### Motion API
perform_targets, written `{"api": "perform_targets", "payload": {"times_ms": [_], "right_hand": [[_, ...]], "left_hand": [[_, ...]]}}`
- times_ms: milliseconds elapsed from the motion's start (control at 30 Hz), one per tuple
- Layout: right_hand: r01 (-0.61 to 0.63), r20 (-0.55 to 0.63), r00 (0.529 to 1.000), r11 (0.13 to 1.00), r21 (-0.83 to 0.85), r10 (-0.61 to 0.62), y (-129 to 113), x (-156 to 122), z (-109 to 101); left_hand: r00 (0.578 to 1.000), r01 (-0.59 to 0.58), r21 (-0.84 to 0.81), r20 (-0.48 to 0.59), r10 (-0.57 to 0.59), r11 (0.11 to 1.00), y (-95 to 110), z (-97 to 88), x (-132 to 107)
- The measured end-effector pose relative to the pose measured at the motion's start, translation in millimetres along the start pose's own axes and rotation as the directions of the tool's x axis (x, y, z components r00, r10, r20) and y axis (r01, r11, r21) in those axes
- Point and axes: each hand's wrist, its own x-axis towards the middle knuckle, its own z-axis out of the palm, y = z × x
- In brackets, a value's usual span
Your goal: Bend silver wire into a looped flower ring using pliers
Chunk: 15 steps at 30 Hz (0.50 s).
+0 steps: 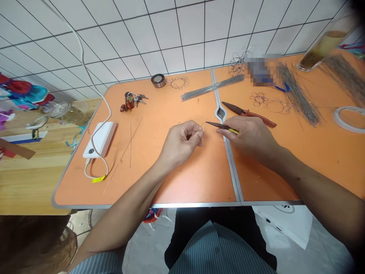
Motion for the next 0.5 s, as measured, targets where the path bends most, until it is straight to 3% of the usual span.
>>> {"api": "perform_targets", "payload": {"times_ms": [500], "right_hand": [[-0.1,0.002,0.995,0.99,0.103,0.101,-4.4,3.7,-3.3]], "left_hand": [[0.995,-0.082,0.057,-0.058,0.085,0.995,-2.2,4.9,-4.1]]}}
